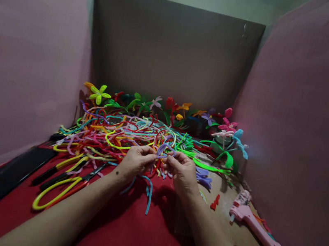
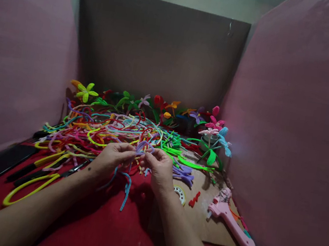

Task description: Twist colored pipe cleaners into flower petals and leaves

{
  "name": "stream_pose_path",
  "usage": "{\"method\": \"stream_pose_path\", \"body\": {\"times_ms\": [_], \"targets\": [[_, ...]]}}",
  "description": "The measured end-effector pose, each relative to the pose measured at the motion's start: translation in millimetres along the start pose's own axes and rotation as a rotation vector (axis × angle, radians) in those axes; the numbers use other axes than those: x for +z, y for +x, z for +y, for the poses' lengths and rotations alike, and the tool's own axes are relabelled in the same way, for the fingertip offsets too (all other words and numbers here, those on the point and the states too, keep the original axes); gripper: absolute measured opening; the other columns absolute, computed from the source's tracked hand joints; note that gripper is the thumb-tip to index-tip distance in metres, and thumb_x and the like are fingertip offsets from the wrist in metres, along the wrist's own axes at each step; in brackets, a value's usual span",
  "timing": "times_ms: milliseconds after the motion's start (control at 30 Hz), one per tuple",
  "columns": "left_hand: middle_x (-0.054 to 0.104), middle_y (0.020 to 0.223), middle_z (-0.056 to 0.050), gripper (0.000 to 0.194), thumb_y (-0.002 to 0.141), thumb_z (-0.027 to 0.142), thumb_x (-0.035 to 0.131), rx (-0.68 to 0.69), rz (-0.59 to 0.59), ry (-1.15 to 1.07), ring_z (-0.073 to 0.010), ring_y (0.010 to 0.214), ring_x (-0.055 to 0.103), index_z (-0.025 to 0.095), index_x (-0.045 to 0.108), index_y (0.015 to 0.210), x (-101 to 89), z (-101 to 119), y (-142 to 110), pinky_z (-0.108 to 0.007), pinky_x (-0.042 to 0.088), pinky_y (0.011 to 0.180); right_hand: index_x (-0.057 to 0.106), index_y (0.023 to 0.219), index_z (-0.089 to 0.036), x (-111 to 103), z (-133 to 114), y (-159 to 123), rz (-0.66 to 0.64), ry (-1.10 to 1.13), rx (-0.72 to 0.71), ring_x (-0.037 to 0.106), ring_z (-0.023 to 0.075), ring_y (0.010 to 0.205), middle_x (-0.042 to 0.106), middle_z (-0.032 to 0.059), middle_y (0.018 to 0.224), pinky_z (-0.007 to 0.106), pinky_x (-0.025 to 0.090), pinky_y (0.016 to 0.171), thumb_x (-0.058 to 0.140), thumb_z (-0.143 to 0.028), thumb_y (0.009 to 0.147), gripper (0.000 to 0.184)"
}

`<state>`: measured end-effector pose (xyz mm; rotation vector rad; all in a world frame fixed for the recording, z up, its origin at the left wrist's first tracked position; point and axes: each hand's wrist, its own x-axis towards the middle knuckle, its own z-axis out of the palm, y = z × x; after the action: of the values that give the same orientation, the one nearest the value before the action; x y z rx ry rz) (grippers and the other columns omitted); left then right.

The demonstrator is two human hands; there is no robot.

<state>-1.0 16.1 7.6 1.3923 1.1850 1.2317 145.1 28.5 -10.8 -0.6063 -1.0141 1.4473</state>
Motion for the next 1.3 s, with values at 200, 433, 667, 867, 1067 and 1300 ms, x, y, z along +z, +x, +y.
{"method": "stream_pose_path", "body": {"times_ms": [200,433,667,867,1067,1300], "targets": [[0.048,0.039,0.005,0.016,0.066,0.027,0.060,-0.006,0.027,0.017,-0.0064,0.034,0.040,0.014,0.053,0.059,6.3,4,-4,-0.018,0.027,0.036,0.058,0.075,-0.014,6,-1,-5,0.053,-0.174,-0.163,0.051,0.0081,0.044,0.061,-0.0004,0.059,0.020,0.041,0.042,0.065,-0.029,0.068,0.017],[0.046,0.038,0.007,0.015,0.064,0.024,0.058,0.001,0.076,0.091,-0.0053,0.032,0.037,0.015,0.050,0.055,11.6,5,-6,-0.017,0.026,0.034,0.059,0.076,-0.015,6,3,-12,0.107,-0.455,-0.293,0.047,0.0085,0.049,0.056,-0.0016,0.058,0.021,0.039,0.047,0.060,-0.032,0.072,0.018],[0.050,0.044,0.005,0.016,0.067,0.026,0.056,0.131,0.133,0.273,-0.0068,0.038,0.043,0.015,0.052,0.055,10.2,-7,-5,-0.018,0.032,0.040,0.060,0.074,-0.016,5,7,-11,0.055,-0.569,-0.314,0.048,0.0094,0.051,0.056,-0.0010,0.058,0.022,0.039,0.050,0.058,-0.031,0.073,0.016],[0.055,0.048,0.003,0.017,0.070,0.028,0.054,0.187,0.161,0.376,-0.0090,0.044,0.050,0.015,0.054,0.057,10.5,-11,-5,-0.019,0.038,0.045,0.062,0.072,-0.015,5,9,-11,0.044,-0.491,-0.231,0.048,0.0094,0.049,0.056,-0.0015,0.057,0.023,0.040,0.049,0.060,-0.029,0.071,0.014],[0.054,0.045,0.003,0.019,0.069,0.028,0.056,0.158,0.154,0.372,-0.0086,0.041,0.048,0.015,0.057,0.056,13.2,-8,-8,-0.019,0.036,0.042,0.060,0.066,-0.014,4,10,-9,0.082,-0.353,-0.141,0.047,0.0091,0.044,0.056,-0.0015,0.052,0.023,0.038,0.045,0.062,-0.028,0.068,0.015],[0.052,0.041,0.004,0.017,0.069,0.028,0.057,0.074,0.116,0.262,-0.0083,0.036,0.047,0.015,0.058,0.058,15.1,-8,-9,-0.018,0.036,0.038,0.060,0.066,-0.013,5,8,-7,0.129,-0.287,-0.102,0.046,0.0081,0.043,0.056,-0.0020,0.051,0.021,0.036,0.044,0.064,-0.028,0.065,0.016]]}}
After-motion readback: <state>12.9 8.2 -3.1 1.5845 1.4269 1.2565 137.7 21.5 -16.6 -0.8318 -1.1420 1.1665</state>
